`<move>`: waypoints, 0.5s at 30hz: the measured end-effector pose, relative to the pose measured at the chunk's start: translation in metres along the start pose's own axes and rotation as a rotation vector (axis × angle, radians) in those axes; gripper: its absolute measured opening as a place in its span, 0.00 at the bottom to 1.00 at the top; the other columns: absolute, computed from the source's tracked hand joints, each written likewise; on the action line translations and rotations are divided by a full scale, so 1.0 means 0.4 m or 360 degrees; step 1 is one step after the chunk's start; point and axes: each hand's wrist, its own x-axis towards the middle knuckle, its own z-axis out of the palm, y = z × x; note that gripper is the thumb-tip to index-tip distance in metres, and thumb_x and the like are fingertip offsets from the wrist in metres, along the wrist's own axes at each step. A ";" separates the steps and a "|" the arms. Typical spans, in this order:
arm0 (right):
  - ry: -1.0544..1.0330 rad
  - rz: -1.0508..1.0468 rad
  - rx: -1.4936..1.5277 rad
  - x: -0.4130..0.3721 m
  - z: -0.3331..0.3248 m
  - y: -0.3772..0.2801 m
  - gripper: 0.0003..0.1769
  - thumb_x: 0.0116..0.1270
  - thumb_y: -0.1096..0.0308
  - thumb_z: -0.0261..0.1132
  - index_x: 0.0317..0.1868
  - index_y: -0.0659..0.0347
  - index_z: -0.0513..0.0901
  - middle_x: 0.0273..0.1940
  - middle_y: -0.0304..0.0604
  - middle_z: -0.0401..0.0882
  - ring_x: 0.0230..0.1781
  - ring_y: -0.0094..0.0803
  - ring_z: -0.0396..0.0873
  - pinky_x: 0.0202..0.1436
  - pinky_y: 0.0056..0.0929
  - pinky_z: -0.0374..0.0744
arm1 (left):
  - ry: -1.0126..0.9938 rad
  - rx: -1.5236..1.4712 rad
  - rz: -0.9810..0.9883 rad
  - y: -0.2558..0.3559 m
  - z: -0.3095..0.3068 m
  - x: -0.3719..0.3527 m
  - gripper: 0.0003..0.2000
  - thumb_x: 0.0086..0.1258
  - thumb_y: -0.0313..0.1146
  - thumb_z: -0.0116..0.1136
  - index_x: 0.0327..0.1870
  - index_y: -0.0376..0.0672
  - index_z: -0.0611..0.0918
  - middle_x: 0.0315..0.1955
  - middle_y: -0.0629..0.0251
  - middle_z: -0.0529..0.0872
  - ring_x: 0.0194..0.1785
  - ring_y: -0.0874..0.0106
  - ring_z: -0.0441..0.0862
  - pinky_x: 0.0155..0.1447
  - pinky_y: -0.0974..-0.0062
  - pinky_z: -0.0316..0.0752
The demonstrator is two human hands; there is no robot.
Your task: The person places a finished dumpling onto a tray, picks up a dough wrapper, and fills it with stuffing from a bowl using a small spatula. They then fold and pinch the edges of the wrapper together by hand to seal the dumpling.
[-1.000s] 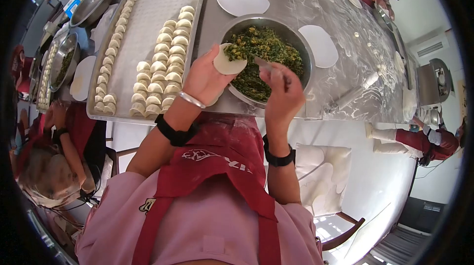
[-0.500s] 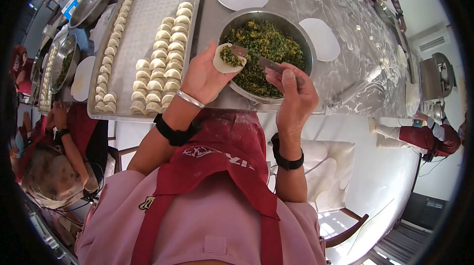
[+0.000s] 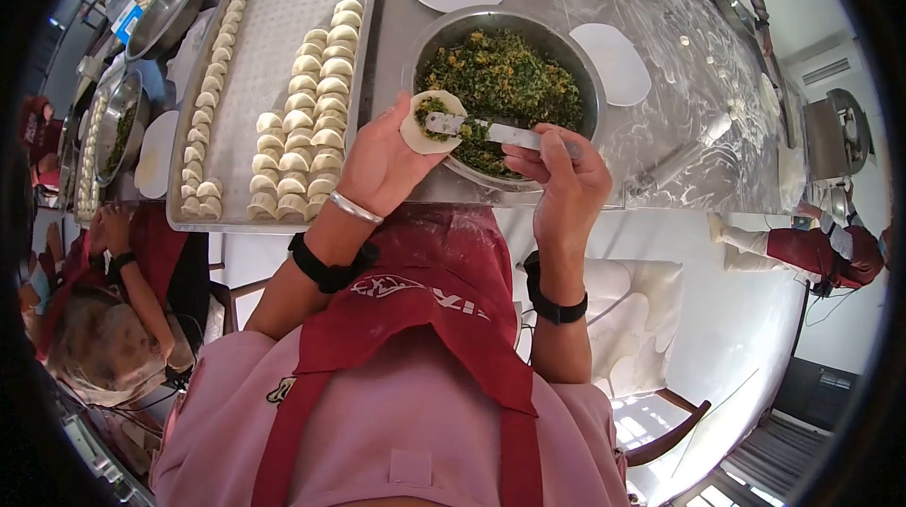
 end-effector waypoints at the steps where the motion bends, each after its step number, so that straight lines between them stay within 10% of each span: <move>1: 0.0001 -0.0016 0.0010 -0.003 -0.002 -0.004 0.14 0.74 0.72 0.58 0.49 0.80 0.77 0.43 0.56 0.83 0.36 0.44 0.89 0.39 0.31 0.90 | 0.0004 0.0005 -0.0002 0.000 -0.001 0.000 0.21 0.84 0.43 0.39 0.67 0.36 0.67 0.63 0.54 0.75 0.68 0.61 0.72 0.73 0.58 0.68; 15: -0.0085 -0.0314 -0.0153 -0.046 -0.011 -0.007 0.12 0.75 0.73 0.60 0.49 0.77 0.79 0.42 0.54 0.84 0.40 0.41 0.88 0.43 0.32 0.89 | -0.0026 0.0016 -0.0072 -0.035 0.004 -0.010 0.21 0.84 0.43 0.39 0.67 0.37 0.67 0.63 0.54 0.75 0.67 0.61 0.73 0.73 0.57 0.69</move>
